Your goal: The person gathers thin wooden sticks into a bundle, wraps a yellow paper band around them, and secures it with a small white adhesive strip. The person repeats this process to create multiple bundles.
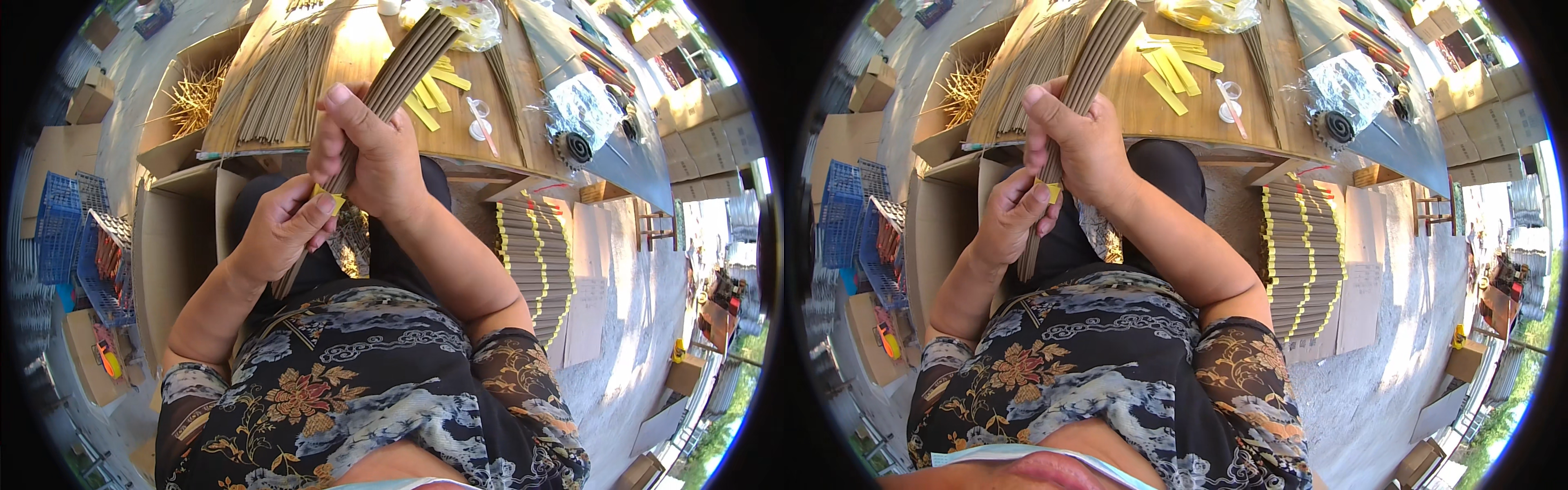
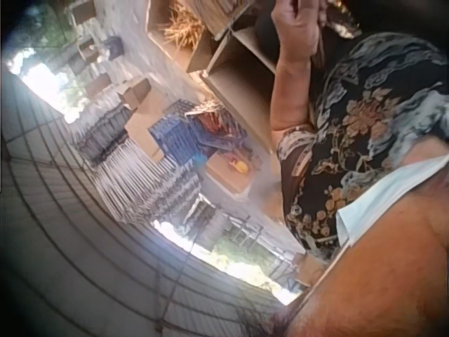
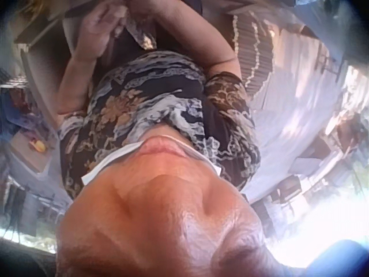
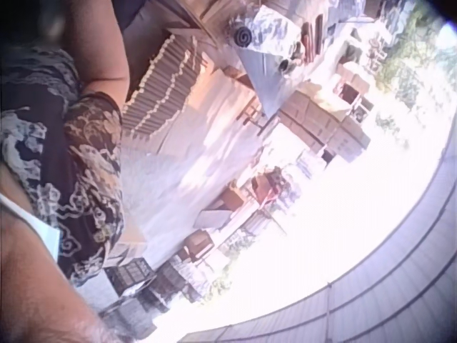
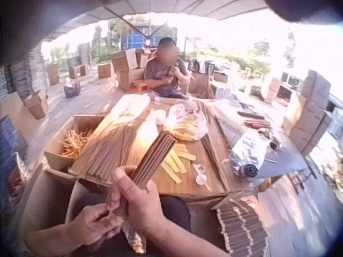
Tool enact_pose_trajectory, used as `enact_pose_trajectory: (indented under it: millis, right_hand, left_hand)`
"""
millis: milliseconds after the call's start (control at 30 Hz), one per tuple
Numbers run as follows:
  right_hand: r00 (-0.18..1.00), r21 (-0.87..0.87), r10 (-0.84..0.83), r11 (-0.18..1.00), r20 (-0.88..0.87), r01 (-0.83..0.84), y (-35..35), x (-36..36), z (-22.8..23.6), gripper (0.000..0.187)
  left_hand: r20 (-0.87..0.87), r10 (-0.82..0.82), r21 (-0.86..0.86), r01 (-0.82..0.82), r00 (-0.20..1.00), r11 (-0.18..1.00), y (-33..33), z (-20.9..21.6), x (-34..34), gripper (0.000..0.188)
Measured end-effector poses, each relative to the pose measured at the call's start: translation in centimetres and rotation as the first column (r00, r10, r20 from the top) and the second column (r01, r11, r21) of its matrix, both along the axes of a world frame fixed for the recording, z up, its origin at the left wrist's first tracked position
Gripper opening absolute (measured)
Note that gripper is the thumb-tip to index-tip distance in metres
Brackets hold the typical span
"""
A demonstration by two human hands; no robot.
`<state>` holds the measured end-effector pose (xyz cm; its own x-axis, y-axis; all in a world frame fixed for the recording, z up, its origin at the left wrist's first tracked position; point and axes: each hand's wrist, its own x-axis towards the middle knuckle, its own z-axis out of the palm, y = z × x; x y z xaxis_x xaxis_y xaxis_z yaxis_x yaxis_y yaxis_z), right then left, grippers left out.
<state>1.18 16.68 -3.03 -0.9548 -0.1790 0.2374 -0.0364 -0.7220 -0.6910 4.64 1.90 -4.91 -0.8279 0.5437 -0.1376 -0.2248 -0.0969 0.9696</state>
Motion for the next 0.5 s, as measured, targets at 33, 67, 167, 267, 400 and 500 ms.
enact_pose_trajectory:
  millis: [33,67,167,267,400,500]
  right_hand:
    - [0.998,0.066,-0.029,0.997,-0.052,0.032,0.4,-0.2,-0.1,0.023]
    - [0.999,0.119,0.025,0.993,-0.042,-0.019,1.9,0.1,0.0,0.038]
    - [0.880,0.565,-0.434,0.684,-0.193,0.461,7.1,-0.7,-1.8,0.030]
    - [0.625,0.852,-0.593,-0.242,-0.508,0.464,15.4,-1.2,-5.4,0.031]
    - [0.712,0.914,-0.634,-0.404,-0.301,0.026,19.8,-1.7,-9.7,0.044]
    - [0.722,0.977,-0.683,-0.210,-0.114,-0.045,20.2,-2.1,-11.7,0.040]
  left_hand:
    - [-0.030,0.011,0.015,-0.010,1.000,1.000,0.2,0.0,-0.3,0.027]
    - [-0.057,0.025,0.030,-0.023,0.998,0.999,0.1,0.1,-0.6,0.029]
    - [-0.134,0.132,0.143,-0.113,0.982,0.983,-0.5,-0.1,-1.4,0.028]
    - [-0.028,0.203,0.209,-0.193,0.979,0.959,-0.3,-0.5,-1.6,0.027]
    - [0.018,0.151,0.264,-0.151,0.988,0.953,0.8,-1.4,-2.4,0.027]
    - [0.030,0.140,0.291,-0.143,0.990,0.946,1.0,-1.5,-2.8,0.027]
